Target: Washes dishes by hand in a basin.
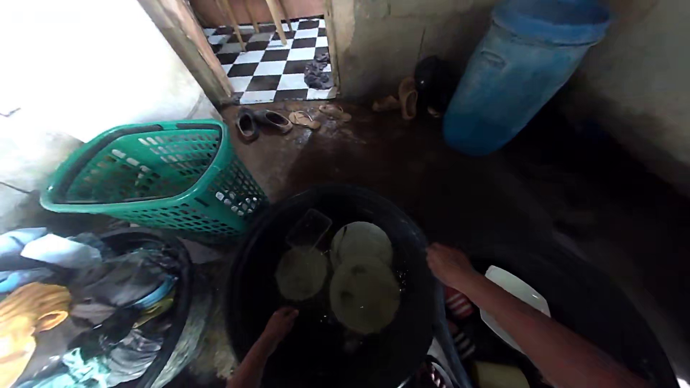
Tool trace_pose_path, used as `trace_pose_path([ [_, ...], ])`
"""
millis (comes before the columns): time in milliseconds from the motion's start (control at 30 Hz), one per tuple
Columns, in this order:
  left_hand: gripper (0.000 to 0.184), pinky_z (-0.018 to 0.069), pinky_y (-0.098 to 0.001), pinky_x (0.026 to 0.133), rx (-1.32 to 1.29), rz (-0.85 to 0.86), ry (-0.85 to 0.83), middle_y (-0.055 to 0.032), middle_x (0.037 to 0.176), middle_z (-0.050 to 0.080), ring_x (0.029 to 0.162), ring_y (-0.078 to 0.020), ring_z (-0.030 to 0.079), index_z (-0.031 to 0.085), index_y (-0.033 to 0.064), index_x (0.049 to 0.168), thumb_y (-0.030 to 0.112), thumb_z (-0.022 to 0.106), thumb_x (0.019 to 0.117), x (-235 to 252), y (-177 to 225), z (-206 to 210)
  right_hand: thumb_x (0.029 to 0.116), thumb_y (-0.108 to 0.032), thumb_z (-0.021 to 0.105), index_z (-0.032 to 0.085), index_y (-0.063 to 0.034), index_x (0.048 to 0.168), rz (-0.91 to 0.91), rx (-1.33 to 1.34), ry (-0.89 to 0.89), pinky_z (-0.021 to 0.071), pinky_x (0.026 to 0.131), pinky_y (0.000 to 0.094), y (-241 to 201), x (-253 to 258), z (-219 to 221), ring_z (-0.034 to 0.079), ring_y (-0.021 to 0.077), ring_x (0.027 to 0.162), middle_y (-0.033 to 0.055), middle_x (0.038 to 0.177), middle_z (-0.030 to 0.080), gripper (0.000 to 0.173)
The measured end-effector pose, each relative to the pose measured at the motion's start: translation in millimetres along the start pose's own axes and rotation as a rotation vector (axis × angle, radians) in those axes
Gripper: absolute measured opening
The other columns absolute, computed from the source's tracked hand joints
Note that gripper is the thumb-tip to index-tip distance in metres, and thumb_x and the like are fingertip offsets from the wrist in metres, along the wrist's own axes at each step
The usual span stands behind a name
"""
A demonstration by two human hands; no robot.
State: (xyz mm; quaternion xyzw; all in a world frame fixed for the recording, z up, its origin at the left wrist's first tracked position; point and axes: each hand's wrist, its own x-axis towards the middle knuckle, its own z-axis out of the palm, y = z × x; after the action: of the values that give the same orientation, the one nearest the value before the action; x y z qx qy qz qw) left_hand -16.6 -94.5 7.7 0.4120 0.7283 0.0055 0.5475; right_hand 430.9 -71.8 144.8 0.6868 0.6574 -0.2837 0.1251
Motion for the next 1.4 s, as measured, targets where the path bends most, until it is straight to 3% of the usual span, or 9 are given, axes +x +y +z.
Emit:
trace_pose_path([
  [100,0.043,0.0491,-0.0538,0.098,0.044,0.015,-0.006,-0.0287,0.129,0.060,0.114,-0.0389,0.062,0.053,-0.0032,0.139,0.029,0.049,0.1097,12.6,-4.1,2.1,0.1062,-0.017,0.050,0.061,-0.0041,0.138,-0.226,-0.105,-0.169,0.0427,0.106,0.0643,-41.0,54.5,6.5,0.056,0.0445,0.130,0.0247,0.140,0.059,0.036],
  [233,0.044,0.0433,-0.0546,0.109,0.243,0.083,-0.061,-0.0286,0.137,0.058,0.128,-0.0412,0.057,0.053,-0.0032,0.141,0.028,0.049,0.1095,13.5,0.8,8.3,0.1062,-0.014,0.050,0.053,0.0030,0.143,0.053,0.121,-0.117,0.0400,0.112,0.0592,-82.3,104.3,36.9,0.050,0.0427,0.138,0.0259,0.148,0.052,0.041],
  [400,0.048,0.0395,-0.0545,0.115,0.497,0.155,-0.101,-0.0287,0.146,0.051,0.137,-0.0417,0.050,0.053,-0.0027,0.143,0.029,0.053,0.1075,23.6,-7.6,24.0,0.1046,-0.021,0.057,0.046,0.0057,0.149,0.389,0.558,-0.030,0.0365,0.118,0.0531,-82.1,122.3,137.7,0.045,0.0403,0.143,0.0271,0.153,0.047,0.053],
  [633,0.051,0.0360,-0.0532,0.118,0.570,0.159,-0.222,-0.0277,0.153,0.044,0.142,-0.0406,0.044,0.050,-0.0005,0.146,0.033,0.052,0.1077,39.7,-20.4,46.3,0.1052,-0.020,0.057,0.034,0.0060,0.155,0.444,0.708,-0.057,0.0343,0.120,0.0508,-56.4,122.0,211.0,0.042,0.0394,0.145,0.0289,0.155,0.043,0.061],
  [833,0.048,0.0392,-0.0551,0.115,0.560,0.153,-0.244,-0.0259,0.144,0.055,0.137,-0.0390,0.051,0.054,0.0000,0.143,0.033,0.049,0.1087,47.1,-18.9,39.0,0.0980,-0.012,0.066,0.042,0.0023,0.152,0.444,0.635,-0.005,0.0410,0.115,0.0536,-73.1,122.5,201.7,0.049,0.0403,0.139,0.0269,0.151,0.048,0.061],
  [1033,0.050,0.0380,-0.0562,0.115,0.622,0.179,-0.203,-0.0266,0.145,0.053,0.138,-0.0400,0.049,0.052,0.0000,0.145,0.034,0.049,0.1085,42.3,3.3,28.4,0.1087,-0.011,0.041,0.038,0.0004,0.155,0.276,0.225,0.042,0.0431,0.112,0.0533,-100.2,132.6,162.7,0.047,0.0414,0.141,0.0245,0.159,0.039,0.048],
  [1167,0.050,0.0365,-0.0565,0.116,0.634,0.236,-0.159,-0.0257,0.147,0.052,0.139,-0.0402,0.048,0.049,0.0016,0.148,0.033,0.048,0.1092,34.7,22.7,16.3,0.1085,-0.011,0.041,0.048,0.0031,0.147,0.215,0.124,0.066,0.0471,0.106,0.0553,-119.9,129.6,109.9,0.056,0.0419,0.132,0.0252,0.150,0.050,0.042],
  [1300,0.049,0.0394,-0.0578,0.114,0.634,0.208,-0.128,-0.0250,0.144,0.055,0.136,-0.0400,0.052,0.050,0.0034,0.147,0.034,0.048,0.1090,40.0,28.4,9.2,0.1037,-0.008,0.051,0.048,0.0046,0.147,0.157,0.207,0.065,0.0408,0.113,0.0564,-116.5,131.2,75.3,0.047,0.0415,0.141,0.0258,0.153,0.046,0.045],
  [1400,0.048,0.0397,-0.0581,0.113,0.576,0.218,-0.111,-0.0245,0.143,0.056,0.135,-0.0402,0.053,0.050,0.0037,0.147,0.032,0.049,0.1084,37.3,27.7,5.7,0.0991,-0.016,0.063,0.044,0.0011,0.151,0.203,0.306,0.047,0.0381,0.116,0.0570,-90.4,140.7,95.9,0.040,0.0424,0.146,0.0257,0.158,0.040,0.058],
])
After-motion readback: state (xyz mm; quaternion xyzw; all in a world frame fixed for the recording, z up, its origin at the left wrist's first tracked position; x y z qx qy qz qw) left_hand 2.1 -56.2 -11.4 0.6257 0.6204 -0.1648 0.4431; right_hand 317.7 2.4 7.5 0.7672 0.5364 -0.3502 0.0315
